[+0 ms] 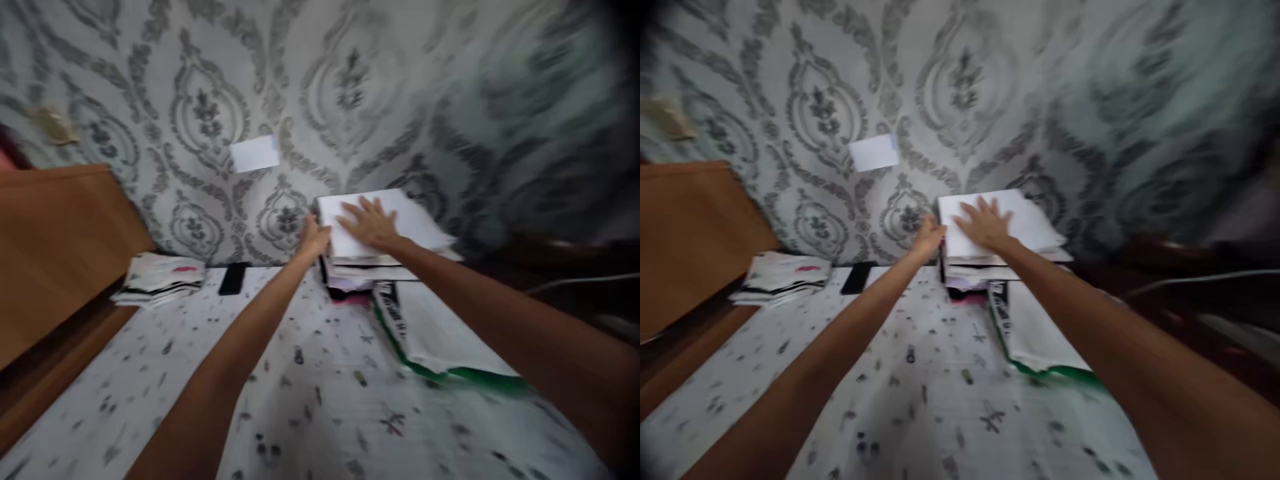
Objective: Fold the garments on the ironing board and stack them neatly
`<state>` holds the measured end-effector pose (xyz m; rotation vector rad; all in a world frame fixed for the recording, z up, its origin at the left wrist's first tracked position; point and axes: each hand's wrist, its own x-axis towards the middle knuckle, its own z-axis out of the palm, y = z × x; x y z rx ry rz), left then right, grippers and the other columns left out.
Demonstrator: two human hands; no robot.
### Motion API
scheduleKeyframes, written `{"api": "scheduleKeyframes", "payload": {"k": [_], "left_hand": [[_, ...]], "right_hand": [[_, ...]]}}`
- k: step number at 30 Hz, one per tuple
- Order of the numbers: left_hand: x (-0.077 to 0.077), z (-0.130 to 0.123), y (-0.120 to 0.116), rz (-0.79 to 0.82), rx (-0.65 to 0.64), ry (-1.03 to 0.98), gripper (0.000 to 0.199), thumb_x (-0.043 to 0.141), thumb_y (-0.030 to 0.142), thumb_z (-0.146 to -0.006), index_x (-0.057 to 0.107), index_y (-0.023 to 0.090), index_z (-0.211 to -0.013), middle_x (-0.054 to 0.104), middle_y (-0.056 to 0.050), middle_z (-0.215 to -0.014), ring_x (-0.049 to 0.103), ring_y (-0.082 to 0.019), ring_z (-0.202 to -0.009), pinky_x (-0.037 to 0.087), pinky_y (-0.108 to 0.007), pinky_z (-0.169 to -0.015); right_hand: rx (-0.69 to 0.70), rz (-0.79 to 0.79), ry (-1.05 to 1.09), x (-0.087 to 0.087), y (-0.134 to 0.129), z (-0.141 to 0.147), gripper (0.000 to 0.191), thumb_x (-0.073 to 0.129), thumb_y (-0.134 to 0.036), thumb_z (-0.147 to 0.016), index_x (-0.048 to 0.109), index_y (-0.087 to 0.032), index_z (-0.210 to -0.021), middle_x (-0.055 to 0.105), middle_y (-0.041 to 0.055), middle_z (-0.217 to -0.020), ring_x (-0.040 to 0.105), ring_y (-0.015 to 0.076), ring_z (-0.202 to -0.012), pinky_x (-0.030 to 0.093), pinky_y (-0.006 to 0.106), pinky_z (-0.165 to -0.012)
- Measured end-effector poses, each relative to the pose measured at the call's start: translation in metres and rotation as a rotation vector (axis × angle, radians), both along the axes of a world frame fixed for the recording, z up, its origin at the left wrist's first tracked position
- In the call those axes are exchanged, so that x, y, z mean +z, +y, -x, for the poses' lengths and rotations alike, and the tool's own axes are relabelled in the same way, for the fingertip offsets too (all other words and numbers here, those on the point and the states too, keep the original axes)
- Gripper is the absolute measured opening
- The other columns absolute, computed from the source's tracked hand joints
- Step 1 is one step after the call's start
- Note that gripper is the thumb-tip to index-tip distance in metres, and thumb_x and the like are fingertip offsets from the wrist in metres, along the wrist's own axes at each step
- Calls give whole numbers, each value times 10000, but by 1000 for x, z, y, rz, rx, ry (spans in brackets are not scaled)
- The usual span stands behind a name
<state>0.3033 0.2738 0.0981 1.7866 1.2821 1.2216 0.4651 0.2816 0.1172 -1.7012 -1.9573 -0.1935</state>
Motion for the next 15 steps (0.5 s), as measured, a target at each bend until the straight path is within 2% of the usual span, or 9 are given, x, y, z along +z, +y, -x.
{"api": "scheduleKeyframes", "payload": {"k": [2,3,5,7,9,12,15], "left_hand": [[-20,32,-25,-16,68,196,501,519,148,-952,332,68,-1410,663,-183,-1118,661,-179,-954,494,-321,-863],[-30,54,-39,-30,83,293,515,551,148,-941,355,90,-1414,662,-168,-1145,649,-176,-1008,482,-305,-900],[-46,109,-68,-37,149,478,498,545,119,-931,406,143,-1408,626,-153,-1262,601,-187,-1140,442,-310,-1008],[-54,176,-90,-2,274,646,448,519,68,-900,488,151,-1339,586,-165,-1332,551,-236,-1228,405,-391,-1080],[-54,247,-102,52,411,789,390,480,42,-872,565,155,-1235,600,-164,-1294,531,-274,-1252,402,-460,-1084],[-46,345,-113,133,626,963,391,403,29,-855,595,116,-1185,585,-223,-1271,501,-350,-1273,406,-561,-1043],[-37,417,-122,180,729,1100,393,389,29,-838,620,79,-1152,567,-283,-1284,466,-415,-1287,378,-656,-1011]], "right_hand": [[-26,68,33,-15,9,8,626,359,-599,-992,412,-288,-1533,241,163,-1650,139,465,-1494,119,764,-1067],[-27,66,41,-22,12,9,651,350,-629,-986,401,-290,-1540,213,161,-1658,115,467,-1499,92,766,-1067],[0,81,48,-27,16,10,675,353,-654,-977,387,-295,-1548,205,159,-1661,109,466,-1501,89,763,-1067],[4,104,43,-25,14,10,673,366,-643,-977,386,-289,-1550,207,161,-1659,119,462,-1502,109,761,-1068],[-22,129,30,-19,11,11,663,378,-615,-982,380,-279,-1554,204,163,-1659,130,457,-1503,128,764,-1068],[-46,147,-2,-12,12,14,654,382,-592,-985,380,-271,-1554,219,170,-1653,157,463,-1495,153,775,-1055],[-46,165,-48,-11,23,12,649,404,-578,-980,425,-238,-1532,285,209,-1623,233,477,-1463,219,761,-1032]]}}
